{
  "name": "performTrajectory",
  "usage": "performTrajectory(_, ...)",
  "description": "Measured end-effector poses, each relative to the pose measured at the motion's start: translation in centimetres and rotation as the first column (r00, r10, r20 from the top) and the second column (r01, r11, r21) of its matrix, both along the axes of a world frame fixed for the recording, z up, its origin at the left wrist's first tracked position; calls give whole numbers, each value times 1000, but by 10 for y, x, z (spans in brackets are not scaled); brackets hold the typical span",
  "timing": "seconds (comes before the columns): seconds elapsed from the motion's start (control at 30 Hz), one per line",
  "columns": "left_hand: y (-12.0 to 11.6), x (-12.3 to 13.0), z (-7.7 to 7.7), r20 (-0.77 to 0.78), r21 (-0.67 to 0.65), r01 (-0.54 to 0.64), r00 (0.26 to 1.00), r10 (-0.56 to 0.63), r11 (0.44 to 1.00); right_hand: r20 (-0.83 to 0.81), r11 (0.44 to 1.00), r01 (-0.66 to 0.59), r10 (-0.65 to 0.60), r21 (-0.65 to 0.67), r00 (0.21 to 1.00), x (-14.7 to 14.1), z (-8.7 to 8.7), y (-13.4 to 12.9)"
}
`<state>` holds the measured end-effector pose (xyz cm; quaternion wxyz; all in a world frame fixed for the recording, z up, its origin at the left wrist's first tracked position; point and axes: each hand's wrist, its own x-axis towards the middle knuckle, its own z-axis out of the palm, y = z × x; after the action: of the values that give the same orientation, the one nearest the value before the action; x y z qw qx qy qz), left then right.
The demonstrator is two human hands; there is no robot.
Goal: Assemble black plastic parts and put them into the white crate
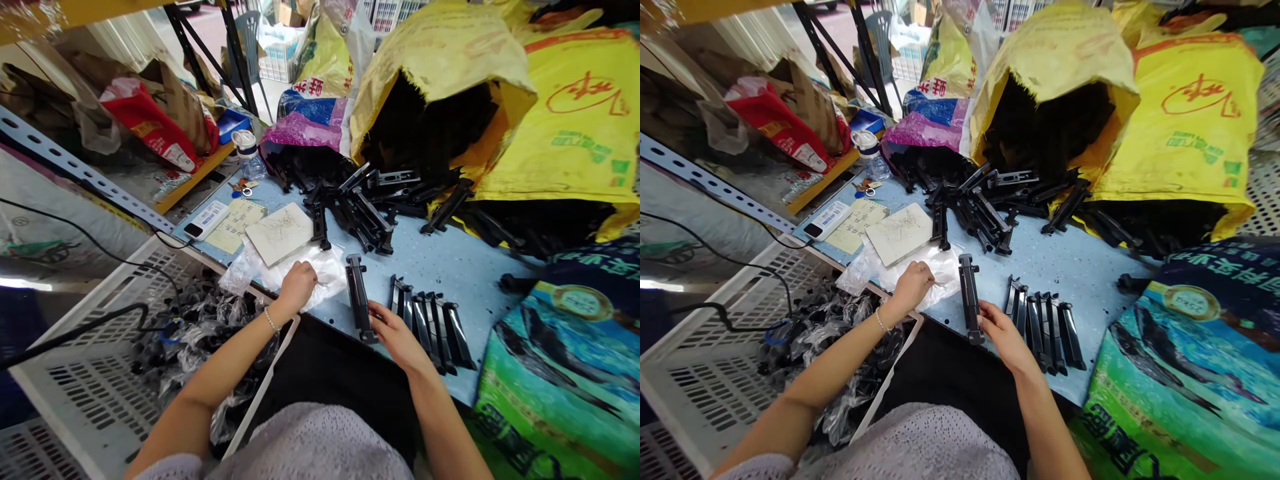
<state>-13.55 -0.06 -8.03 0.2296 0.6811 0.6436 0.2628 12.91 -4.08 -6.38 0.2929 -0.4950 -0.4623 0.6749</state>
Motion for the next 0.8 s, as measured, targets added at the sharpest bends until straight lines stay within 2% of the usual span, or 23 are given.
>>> performTrajectory(0.13,21,-24,-5,230,-200,-33,970,80,979,-374,989,29,-81,-143,924,-43,6,15)
performTrajectory(0.23,22,-34,0,260,-161,-3,964,46,987,-518,978,4,-114,-208,848,-81,3,35)
performTrajectory(0.33,17,-38,9,193,-45,70,979,-60,997,-505,966,44,-172,-256,846,-100,-7,46)
performTrajectory(0.4,15,-42,15,68,32,99,993,-101,995,-481,961,95,-214,-260,850,-97,-13,42)
performTrajectory(0.43,14,-44,18,11,60,111,994,-112,992,-484,960,73,-201,-269,852,-92,-16,37)
performTrajectory(0.5,14,-48,23,-56,84,148,988,-143,985,-520,945,-77,-107,-319,848,-78,-21,23)
performTrajectory(0.57,11,-50,27,-32,77,165,986,-163,983,-577,884,-257,-17,-389,817,-69,-28,12)
performTrajectory(0.63,0,-47,32,12,101,173,984,-175,980,-635,829,-339,-25,-444,772,-68,-35,8)
performTrajectory(0.7,-18,-37,37,56,142,225,970,-235,964,-640,815,-320,-78,-482,765,-73,-40,10)
performTrajectory(0.73,-29,-31,40,79,152,285,951,-299,946,-611,831,-274,-98,-484,785,-78,-41,12)
performTrajectory(0.8,-53,-16,49,119,128,444,881,-458,887,-487,906,-127,-95,-403,868,-87,-37,14)
